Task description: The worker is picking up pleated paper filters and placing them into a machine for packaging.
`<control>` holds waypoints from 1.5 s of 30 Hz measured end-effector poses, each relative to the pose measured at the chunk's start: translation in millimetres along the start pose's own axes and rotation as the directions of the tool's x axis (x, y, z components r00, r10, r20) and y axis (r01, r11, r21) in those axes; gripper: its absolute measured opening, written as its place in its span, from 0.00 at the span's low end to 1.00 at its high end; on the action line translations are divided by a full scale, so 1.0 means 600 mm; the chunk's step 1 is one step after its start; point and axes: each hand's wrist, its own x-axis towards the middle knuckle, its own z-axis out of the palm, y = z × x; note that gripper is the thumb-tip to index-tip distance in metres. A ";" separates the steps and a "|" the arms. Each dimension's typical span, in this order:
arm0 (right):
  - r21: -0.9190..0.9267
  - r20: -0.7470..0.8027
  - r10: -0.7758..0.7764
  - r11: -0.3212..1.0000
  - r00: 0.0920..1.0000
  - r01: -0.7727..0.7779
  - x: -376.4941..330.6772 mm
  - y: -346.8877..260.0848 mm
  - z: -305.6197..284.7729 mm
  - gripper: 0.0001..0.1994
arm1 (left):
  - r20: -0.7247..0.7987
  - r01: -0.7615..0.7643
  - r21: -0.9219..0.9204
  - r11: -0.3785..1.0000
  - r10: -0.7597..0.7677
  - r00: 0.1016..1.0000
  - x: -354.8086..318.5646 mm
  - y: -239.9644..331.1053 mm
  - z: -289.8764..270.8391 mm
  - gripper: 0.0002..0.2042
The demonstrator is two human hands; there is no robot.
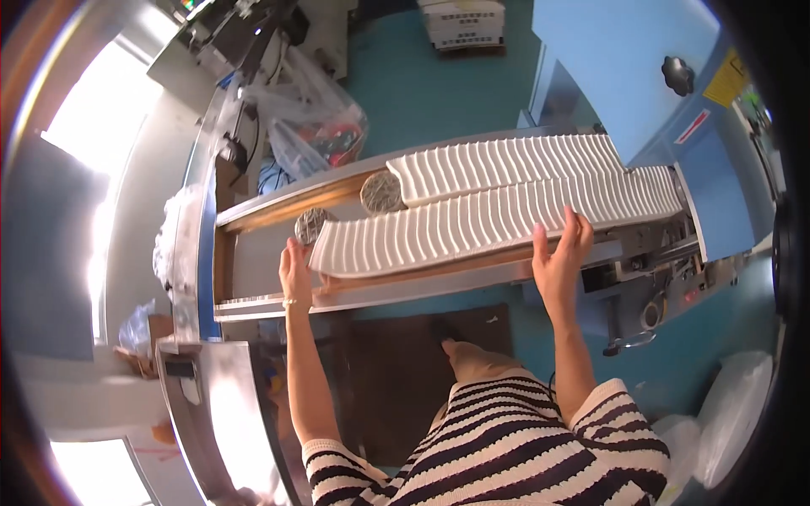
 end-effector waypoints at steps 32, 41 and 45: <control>0.049 0.696 0.342 0.854 0.631 -0.517 -0.021 -0.273 0.145 0.42 | 0.499 0.082 0.496 0.865 -0.361 0.788 0.083 0.106 -0.196 0.28; 0.439 0.676 0.183 0.678 0.714 -0.589 -0.085 -0.486 0.172 0.29 | 0.380 0.002 0.218 0.976 -0.086 0.921 0.067 0.198 -0.438 0.43; 0.529 0.753 -0.208 0.755 0.624 -0.387 -0.139 -0.675 0.255 0.33 | -0.066 0.096 0.176 0.980 -0.086 0.994 -0.133 0.215 -0.680 0.45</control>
